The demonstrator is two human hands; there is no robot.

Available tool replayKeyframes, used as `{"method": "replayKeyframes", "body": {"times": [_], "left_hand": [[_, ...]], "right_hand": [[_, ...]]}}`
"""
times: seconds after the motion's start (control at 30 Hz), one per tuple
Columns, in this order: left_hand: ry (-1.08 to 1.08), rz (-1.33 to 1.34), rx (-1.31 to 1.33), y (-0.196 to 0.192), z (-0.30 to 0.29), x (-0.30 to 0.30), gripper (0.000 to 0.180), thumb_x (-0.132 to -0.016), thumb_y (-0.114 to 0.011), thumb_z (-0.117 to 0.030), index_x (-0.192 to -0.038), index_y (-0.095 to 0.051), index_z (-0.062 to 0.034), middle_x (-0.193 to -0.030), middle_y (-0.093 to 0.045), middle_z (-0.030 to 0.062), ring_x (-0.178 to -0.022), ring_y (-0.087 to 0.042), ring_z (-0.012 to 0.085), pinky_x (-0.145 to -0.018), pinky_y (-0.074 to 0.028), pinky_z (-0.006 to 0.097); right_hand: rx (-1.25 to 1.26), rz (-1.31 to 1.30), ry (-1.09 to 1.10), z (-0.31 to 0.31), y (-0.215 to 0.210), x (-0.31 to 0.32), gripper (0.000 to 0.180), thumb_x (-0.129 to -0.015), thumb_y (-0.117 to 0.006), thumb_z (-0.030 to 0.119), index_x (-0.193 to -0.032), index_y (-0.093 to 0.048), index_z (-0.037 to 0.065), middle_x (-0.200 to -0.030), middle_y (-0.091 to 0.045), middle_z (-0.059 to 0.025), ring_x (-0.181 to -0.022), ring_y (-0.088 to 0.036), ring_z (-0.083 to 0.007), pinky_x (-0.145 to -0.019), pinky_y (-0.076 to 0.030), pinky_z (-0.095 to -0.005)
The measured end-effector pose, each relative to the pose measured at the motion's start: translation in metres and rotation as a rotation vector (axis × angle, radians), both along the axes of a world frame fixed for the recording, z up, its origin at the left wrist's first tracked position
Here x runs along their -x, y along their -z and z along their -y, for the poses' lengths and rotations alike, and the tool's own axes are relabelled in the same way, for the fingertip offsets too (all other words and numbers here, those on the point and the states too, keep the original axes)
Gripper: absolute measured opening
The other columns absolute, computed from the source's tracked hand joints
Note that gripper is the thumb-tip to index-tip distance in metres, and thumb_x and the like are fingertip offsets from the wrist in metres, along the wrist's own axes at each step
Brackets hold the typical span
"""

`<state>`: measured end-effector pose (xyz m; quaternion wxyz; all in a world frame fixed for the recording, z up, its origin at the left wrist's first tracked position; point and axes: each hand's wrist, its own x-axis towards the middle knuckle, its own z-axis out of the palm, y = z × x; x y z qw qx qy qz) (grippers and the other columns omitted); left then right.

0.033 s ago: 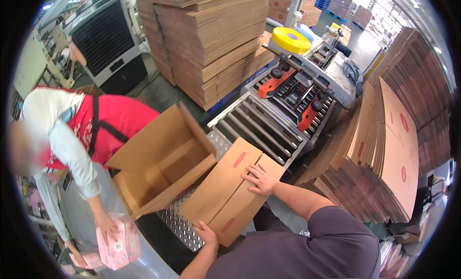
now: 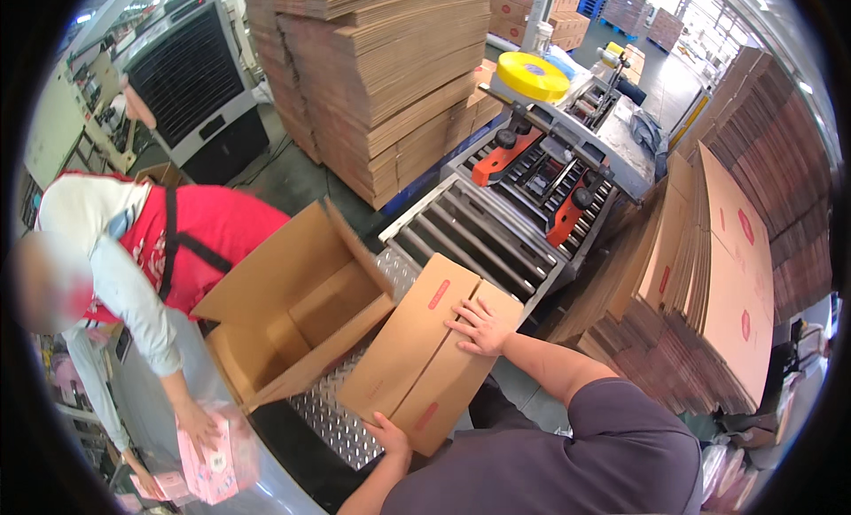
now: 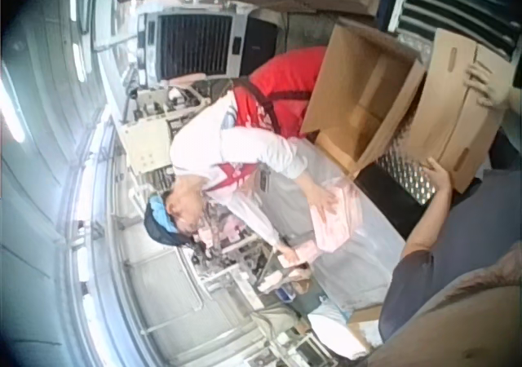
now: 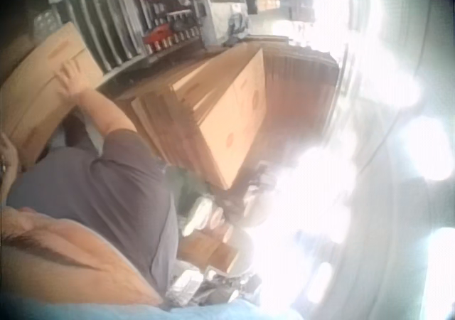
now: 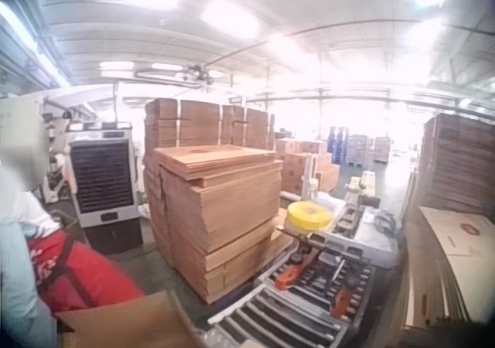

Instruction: The person places stacks of pink bags into cardboard boxes at a packaging station, then pushes the filled boxes onto a conveyor belt.

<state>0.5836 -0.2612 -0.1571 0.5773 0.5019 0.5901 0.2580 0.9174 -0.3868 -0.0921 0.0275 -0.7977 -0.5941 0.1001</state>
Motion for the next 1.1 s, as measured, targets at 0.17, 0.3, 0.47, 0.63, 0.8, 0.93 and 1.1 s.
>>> {"method": "replayKeyframes", "body": {"times": [0.17, 0.3, 0.47, 0.63, 0.8, 0.93, 1.1], "left_hand": [[-0.076, -0.016, -0.060, 0.030, 0.046, -0.160, 0.061, -0.105, -0.042, -0.034, -0.147, -0.023, 0.0053, -0.143, -0.042, 0.0274, -0.128, -0.048, 0.0371, -0.105, -0.041, 0.043], [-0.039, -0.010, -0.110, 0.009, 0.042, -0.291, 0.060, -0.103, -0.045, -0.029, -0.147, -0.023, 0.0062, -0.138, -0.045, 0.0314, -0.125, -0.050, 0.0409, -0.103, -0.042, 0.044], [0.170, 0.083, -0.162, 0.012, 0.023, -0.438, 0.060, -0.102, -0.045, -0.025, -0.148, -0.022, 0.0058, -0.141, -0.042, 0.0315, -0.126, -0.050, 0.0410, -0.105, -0.041, 0.043], [0.389, 0.157, 0.075, -0.010, 0.034, -0.477, 0.063, -0.106, -0.037, -0.032, -0.152, -0.015, 0.0048, -0.153, -0.031, 0.0266, -0.139, -0.037, 0.0359, -0.113, -0.031, 0.040], [0.885, 0.117, 0.487, 0.044, 0.050, -0.333, 0.053, -0.105, -0.034, -0.050, -0.126, -0.058, -0.0077, -0.115, -0.066, 0.0089, -0.092, -0.062, 0.0191, -0.073, -0.051, 0.034], [0.755, 0.025, 1.046, 0.142, 0.054, -0.145, 0.048, -0.101, -0.039, -0.055, -0.114, -0.058, -0.0133, -0.094, -0.065, 0.0030, -0.068, -0.054, 0.0143, -0.055, -0.042, 0.027], [0.722, -0.281, 0.801, 0.107, 0.016, -0.024, 0.058, -0.099, -0.039, -0.061, -0.120, -0.054, -0.0092, -0.103, -0.065, 0.0087, -0.077, -0.060, 0.0205, -0.057, -0.044, 0.031]], "right_hand": [[0.073, -0.032, 0.407, -0.023, -0.011, -0.055, 0.061, -0.096, -0.041, 0.056, -0.152, -0.031, 0.033, -0.163, -0.018, -0.0034, -0.150, -0.009, -0.0388, -0.109, -0.006, -0.0771], [0.065, -0.014, 0.477, -0.019, -0.012, -0.148, 0.063, -0.096, -0.039, 0.058, -0.153, -0.029, 0.034, -0.163, -0.017, -0.0018, -0.150, -0.009, -0.0374, -0.106, -0.006, -0.0798], [0.043, 0.037, 0.693, 0.000, -0.010, -0.272, 0.061, -0.096, -0.040, 0.057, -0.152, -0.032, 0.033, -0.163, -0.018, -0.0010, -0.150, -0.011, -0.0338, -0.106, -0.008, -0.0796], [0.016, 0.019, 0.741, 0.023, -0.014, -0.337, 0.060, -0.096, -0.039, 0.057, -0.150, -0.036, 0.031, -0.161, -0.022, -0.0007, -0.150, -0.014, -0.0311, -0.109, -0.007, -0.0764], [-0.110, 0.046, 0.796, 0.046, 0.003, -0.382, 0.058, -0.097, -0.042, 0.052, -0.149, -0.038, 0.026, -0.159, -0.027, -0.0035, -0.148, -0.018, -0.0306, -0.114, -0.012, -0.0680], [-0.373, 0.174, 0.946, 0.069, 0.020, -0.341, 0.060, -0.098, -0.043, 0.046, -0.146, -0.040, 0.011, -0.151, -0.037, -0.0125, -0.142, -0.028, -0.0344, -0.116, -0.021, -0.0568], [-0.770, -0.047, 0.804, 0.069, 0.025, -0.159, 0.037, -0.091, -0.059, 0.022, -0.123, -0.057, 0.003, -0.120, -0.059, -0.0195, -0.114, -0.054, -0.0388, -0.099, -0.044, -0.0464]]}}
